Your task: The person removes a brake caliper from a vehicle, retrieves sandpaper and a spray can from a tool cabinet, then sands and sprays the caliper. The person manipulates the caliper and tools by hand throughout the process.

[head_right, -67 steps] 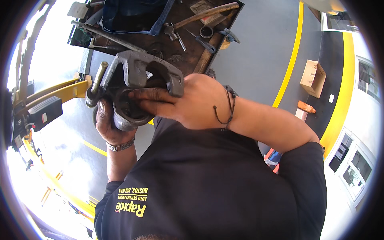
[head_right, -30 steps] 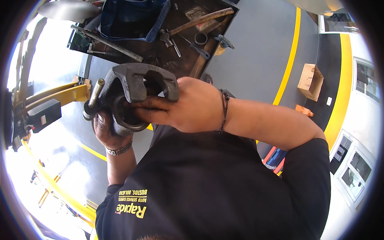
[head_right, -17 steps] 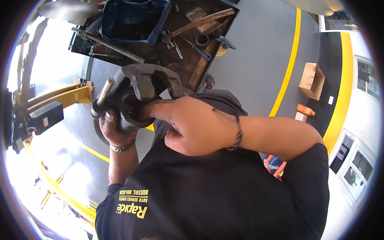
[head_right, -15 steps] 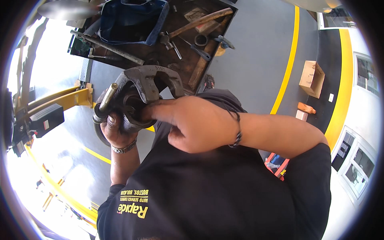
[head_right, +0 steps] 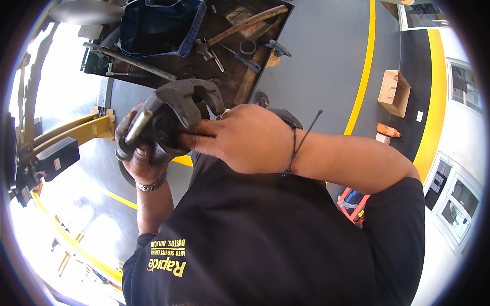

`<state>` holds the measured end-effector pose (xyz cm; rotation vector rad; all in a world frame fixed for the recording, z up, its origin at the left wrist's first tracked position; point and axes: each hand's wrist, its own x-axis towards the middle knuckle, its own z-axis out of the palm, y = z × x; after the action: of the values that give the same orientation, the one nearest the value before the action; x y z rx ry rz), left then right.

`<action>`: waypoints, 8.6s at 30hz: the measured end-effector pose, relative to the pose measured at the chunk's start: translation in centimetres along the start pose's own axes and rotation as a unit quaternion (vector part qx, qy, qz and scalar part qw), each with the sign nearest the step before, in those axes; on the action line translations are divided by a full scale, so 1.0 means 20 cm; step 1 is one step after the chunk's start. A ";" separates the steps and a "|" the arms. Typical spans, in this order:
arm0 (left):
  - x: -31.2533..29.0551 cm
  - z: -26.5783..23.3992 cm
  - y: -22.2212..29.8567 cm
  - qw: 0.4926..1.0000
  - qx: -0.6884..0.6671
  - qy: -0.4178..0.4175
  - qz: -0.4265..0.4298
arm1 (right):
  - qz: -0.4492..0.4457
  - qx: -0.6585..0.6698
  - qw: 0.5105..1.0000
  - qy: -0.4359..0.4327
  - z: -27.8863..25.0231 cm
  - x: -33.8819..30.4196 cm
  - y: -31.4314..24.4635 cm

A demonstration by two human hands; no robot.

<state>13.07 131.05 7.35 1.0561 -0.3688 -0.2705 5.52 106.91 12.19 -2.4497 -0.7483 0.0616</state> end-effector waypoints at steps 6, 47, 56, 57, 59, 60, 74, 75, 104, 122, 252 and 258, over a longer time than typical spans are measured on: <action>-0.02 0.02 0.04 1.000 0.011 -0.005 0.019 | -0.058 -0.023 0.995 0.075 0.05 -0.01 0.07; 0.03 0.02 -0.10 0.994 0.059 -0.012 0.087 | 0.293 0.498 0.814 0.060 -0.04 0.14 -0.09; 0.00 0.03 -0.09 0.992 -0.067 0.107 -0.019 | 0.031 0.286 0.951 0.115 0.05 0.09 0.09; 0.00 0.04 -0.08 0.991 -0.091 0.090 -0.032 | 0.001 0.216 0.971 0.099 0.06 0.06 0.12; 0.01 0.07 -0.04 0.989 -0.120 0.055 -0.062 | -0.065 0.054 0.992 0.096 0.06 0.03 0.18; 0.02 0.08 -0.03 0.988 -0.125 0.037 -0.077 | -0.080 0.016 0.992 0.097 0.06 0.03 0.20; 0.03 0.09 0.01 0.980 -0.176 0.016 -0.095 | -0.002 0.079 0.993 0.091 0.07 0.03 0.09; 0.02 0.09 -0.01 0.980 -0.175 0.009 -0.097 | -0.018 0.056 0.993 0.101 0.09 0.04 0.10; -1.02 -0.15 -0.28 0.792 -0.363 0.480 -0.107 | 0.113 -0.312 0.940 0.080 0.09 1.86 2.25; -0.80 -0.26 -0.46 0.857 -0.413 0.290 -0.101 | 0.207 0.613 0.378 0.662 0.03 0.44 1.91; 0.36 -0.30 -1.05 0.900 -0.359 0.127 -0.212 | 0.110 0.031 0.971 0.210 0.42 0.02 0.27; 0.32 -0.21 -1.04 0.865 -0.404 0.154 -0.255 | 0.089 0.002 0.974 0.210 0.42 0.01 0.26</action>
<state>19.72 122.12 -11.88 0.3221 0.3235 -0.6545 6.63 107.75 2.32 -2.4022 -0.3419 -0.3756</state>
